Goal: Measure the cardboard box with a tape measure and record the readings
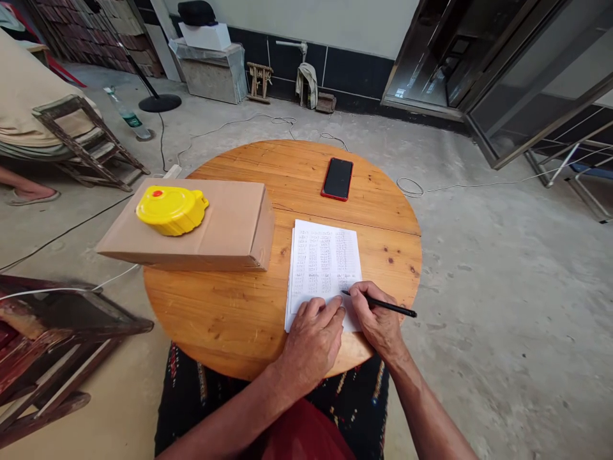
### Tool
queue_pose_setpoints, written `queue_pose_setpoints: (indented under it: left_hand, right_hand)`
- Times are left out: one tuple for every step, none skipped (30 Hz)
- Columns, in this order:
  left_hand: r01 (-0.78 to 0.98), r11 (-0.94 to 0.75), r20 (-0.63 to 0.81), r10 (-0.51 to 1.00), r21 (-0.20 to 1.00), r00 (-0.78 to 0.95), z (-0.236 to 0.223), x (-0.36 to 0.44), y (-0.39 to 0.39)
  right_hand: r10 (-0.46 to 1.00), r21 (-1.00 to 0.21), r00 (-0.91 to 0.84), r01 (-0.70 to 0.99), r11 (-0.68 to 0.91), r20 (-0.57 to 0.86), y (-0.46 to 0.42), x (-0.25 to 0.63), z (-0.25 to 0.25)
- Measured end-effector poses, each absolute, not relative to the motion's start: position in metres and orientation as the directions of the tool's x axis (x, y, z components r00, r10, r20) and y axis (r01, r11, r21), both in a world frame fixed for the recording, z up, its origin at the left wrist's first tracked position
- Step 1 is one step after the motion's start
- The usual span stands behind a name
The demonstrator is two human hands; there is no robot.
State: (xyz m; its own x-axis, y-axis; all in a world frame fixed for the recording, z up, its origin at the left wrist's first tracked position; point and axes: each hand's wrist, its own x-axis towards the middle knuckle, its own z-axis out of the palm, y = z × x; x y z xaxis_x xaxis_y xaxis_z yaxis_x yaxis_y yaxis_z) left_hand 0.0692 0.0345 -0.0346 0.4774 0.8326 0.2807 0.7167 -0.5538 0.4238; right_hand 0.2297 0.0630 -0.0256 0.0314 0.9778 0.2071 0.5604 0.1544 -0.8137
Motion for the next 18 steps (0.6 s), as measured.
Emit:
queue_pose_setpoints:
  left_hand:
    - [0.715, -0.552, 0.279, 0.834, 0.429, 0.476, -0.0341, 0.0692, 0.0343]
    - [0.714, -0.550, 0.279, 0.835, 0.433, 0.474, -0.0337, 0.0690, 0.0341]
    - [0.713, -0.550, 0.282, 0.835, 0.436, 0.472, -0.0335, 0.0689, 0.0339]
    - [0.712, -0.550, 0.284, 0.835, 0.438, 0.470, -0.0334, 0.0688, 0.0337]
    - [0.710, -0.550, 0.286, 0.835, 0.439, 0.470, -0.0335, 0.0686, 0.0336]
    - [0.709, -0.550, 0.287, 0.835, 0.441, 0.469, -0.0338, 0.0686, 0.0335]
    - [0.709, -0.549, 0.287, 0.836, 0.443, 0.468, -0.0341, 0.0685, 0.0334]
    - [0.708, -0.548, 0.286, 0.836, 0.445, 0.468, -0.0345, 0.0684, 0.0333]
    - [0.708, -0.547, 0.283, 0.837, 0.447, 0.468, -0.0348, 0.0684, 0.0334]
    - [0.708, -0.545, 0.280, 0.838, 0.449, 0.468, -0.0350, 0.0684, 0.0335]
    - [0.708, -0.544, 0.277, 0.839, 0.451, 0.468, -0.0352, 0.0683, 0.0337]
    - [0.707, -0.543, 0.274, 0.839, 0.453, 0.469, -0.0352, 0.0683, 0.0339]
    - [0.707, -0.542, 0.272, 0.840, 0.455, 0.470, -0.0351, 0.0683, 0.0342]
    - [0.706, -0.542, 0.271, 0.840, 0.457, 0.470, -0.0350, 0.0682, 0.0345]
    - [0.705, -0.541, 0.270, 0.841, 0.459, 0.469, -0.0348, 0.0681, 0.0348]
    - [0.704, -0.540, 0.268, 0.841, 0.461, 0.470, -0.0346, 0.0681, 0.0350]
    - [0.704, -0.539, 0.266, 0.842, 0.462, 0.470, -0.0345, 0.0680, 0.0351]
    - [0.705, -0.539, 0.265, 0.842, 0.462, 0.470, -0.0345, 0.0680, 0.0351]
  right_hand:
    - [0.978, -0.812, 0.029, 0.562, 0.156, 0.208, 0.0632, 0.2295, -0.0252]
    - [0.978, -0.811, 0.027, 0.563, 0.157, 0.208, 0.0633, 0.2292, -0.0249]
    - [0.978, -0.810, 0.025, 0.565, 0.158, 0.208, 0.0634, 0.2290, -0.0248]
    - [0.978, -0.807, 0.023, 0.569, 0.159, 0.209, 0.0635, 0.2287, -0.0247]
    - [0.977, -0.804, 0.022, 0.572, 0.161, 0.211, 0.0636, 0.2285, -0.0247]
    - [0.977, -0.801, 0.020, 0.576, 0.162, 0.212, 0.0638, 0.2282, -0.0247]
    - [0.977, -0.798, 0.020, 0.580, 0.162, 0.213, 0.0639, 0.2280, -0.0248]
    - [0.977, -0.795, 0.019, 0.584, 0.163, 0.214, 0.0639, 0.2278, -0.0249]
    - [0.976, -0.793, 0.019, 0.587, 0.163, 0.215, 0.0640, 0.2277, -0.0250]
    - [0.977, -0.790, 0.019, 0.591, 0.162, 0.215, 0.0640, 0.2276, -0.0251]
    - [0.976, -0.788, 0.019, 0.594, 0.162, 0.215, 0.0639, 0.2275, -0.0252]
    - [0.976, -0.785, 0.018, 0.598, 0.162, 0.215, 0.0637, 0.2275, -0.0253]
    - [0.976, -0.782, 0.017, 0.602, 0.162, 0.215, 0.0636, 0.2274, -0.0253]
    - [0.977, -0.780, 0.015, 0.605, 0.162, 0.215, 0.0633, 0.2275, -0.0253]
    - [0.977, -0.777, 0.013, 0.608, 0.162, 0.213, 0.0632, 0.2275, -0.0252]
    - [0.977, -0.775, 0.010, 0.611, 0.162, 0.212, 0.0630, 0.2275, -0.0251]
    - [0.977, -0.771, 0.007, 0.615, 0.164, 0.213, 0.0630, 0.2276, -0.0251]
    - [0.977, -0.768, 0.005, 0.619, 0.166, 0.215, 0.0630, 0.2277, -0.0252]
